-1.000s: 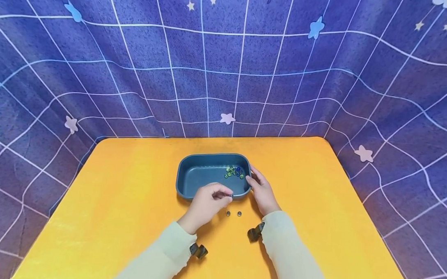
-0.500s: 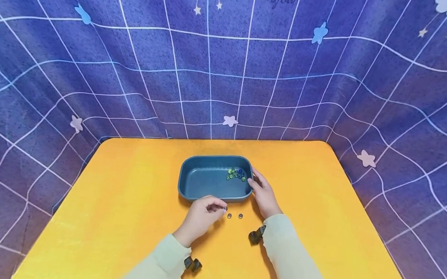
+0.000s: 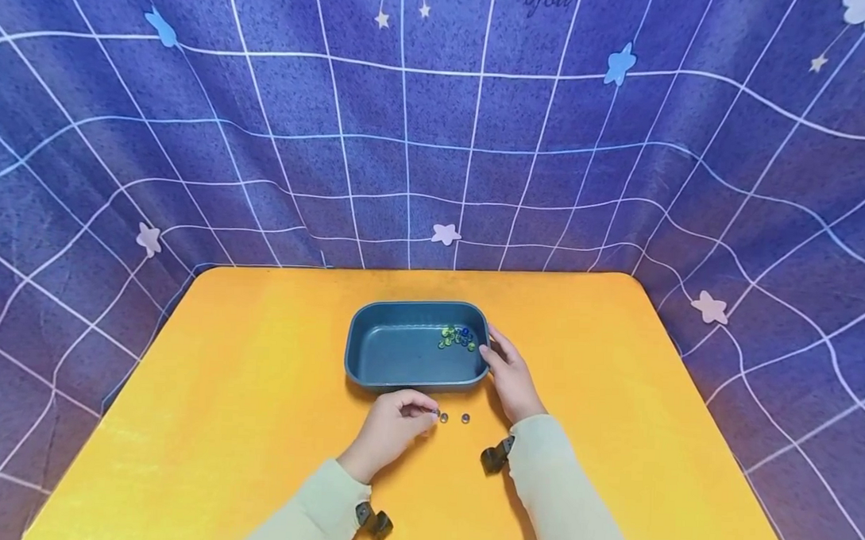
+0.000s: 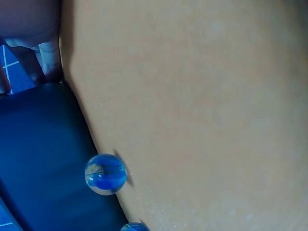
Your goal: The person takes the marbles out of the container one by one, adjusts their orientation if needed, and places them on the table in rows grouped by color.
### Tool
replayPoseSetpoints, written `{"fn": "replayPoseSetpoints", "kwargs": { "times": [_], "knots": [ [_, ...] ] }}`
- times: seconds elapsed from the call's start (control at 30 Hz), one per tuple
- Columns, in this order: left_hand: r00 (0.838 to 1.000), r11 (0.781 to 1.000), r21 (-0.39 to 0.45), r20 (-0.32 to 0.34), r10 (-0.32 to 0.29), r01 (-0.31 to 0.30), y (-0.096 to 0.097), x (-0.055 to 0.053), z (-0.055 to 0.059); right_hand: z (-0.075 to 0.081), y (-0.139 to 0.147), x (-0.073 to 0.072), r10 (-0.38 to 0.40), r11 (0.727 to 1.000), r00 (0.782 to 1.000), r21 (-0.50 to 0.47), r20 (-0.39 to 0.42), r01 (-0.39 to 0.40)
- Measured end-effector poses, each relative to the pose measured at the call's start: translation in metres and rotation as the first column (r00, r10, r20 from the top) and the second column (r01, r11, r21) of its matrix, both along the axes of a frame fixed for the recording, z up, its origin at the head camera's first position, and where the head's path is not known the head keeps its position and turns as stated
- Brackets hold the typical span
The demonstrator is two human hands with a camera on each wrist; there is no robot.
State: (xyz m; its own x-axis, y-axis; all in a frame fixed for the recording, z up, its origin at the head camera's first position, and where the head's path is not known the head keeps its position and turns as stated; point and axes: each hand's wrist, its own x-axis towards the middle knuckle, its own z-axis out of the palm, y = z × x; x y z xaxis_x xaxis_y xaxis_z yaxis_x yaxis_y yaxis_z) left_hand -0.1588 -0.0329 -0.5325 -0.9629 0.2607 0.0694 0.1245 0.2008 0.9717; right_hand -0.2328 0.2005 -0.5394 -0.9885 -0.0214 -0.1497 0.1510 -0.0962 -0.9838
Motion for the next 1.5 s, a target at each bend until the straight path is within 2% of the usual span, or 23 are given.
{"fn": "replayPoseSetpoints", "kwargs": {
  "times": [0.1,0.2,0.6,0.97,1.5],
  "knots": [
    [0.999,0.999,0.029,0.051,0.013,-0.014,-0.002,-0.002,-0.007,-0.001,-0.001,0.001,0.000,1.000,1.000,-0.013,0.000,0.000],
    [0.998,0.999,0.026,0.060,0.027,-0.029,-0.004,-0.002,-0.011,0.000,-0.002,0.002,-0.003,1.000,1.000,-0.020,0.005,0.003],
    [0.998,0.992,-0.115,0.014,0.053,-0.051,-0.001,-0.002,-0.011,0.004,-0.001,0.001,-0.019,0.999,1.000,-0.036,-0.004,0.018],
    [0.995,0.975,-0.201,0.015,0.101,-0.096,0.005,-0.003,-0.012,0.003,0.000,0.002,0.000,0.999,1.000,-0.039,-0.017,0.000],
    [0.992,0.963,-0.238,-0.029,0.122,-0.126,0.006,-0.002,-0.010,0.003,0.000,0.001,-0.016,0.999,1.000,-0.028,0.002,0.016]
  ]
}}
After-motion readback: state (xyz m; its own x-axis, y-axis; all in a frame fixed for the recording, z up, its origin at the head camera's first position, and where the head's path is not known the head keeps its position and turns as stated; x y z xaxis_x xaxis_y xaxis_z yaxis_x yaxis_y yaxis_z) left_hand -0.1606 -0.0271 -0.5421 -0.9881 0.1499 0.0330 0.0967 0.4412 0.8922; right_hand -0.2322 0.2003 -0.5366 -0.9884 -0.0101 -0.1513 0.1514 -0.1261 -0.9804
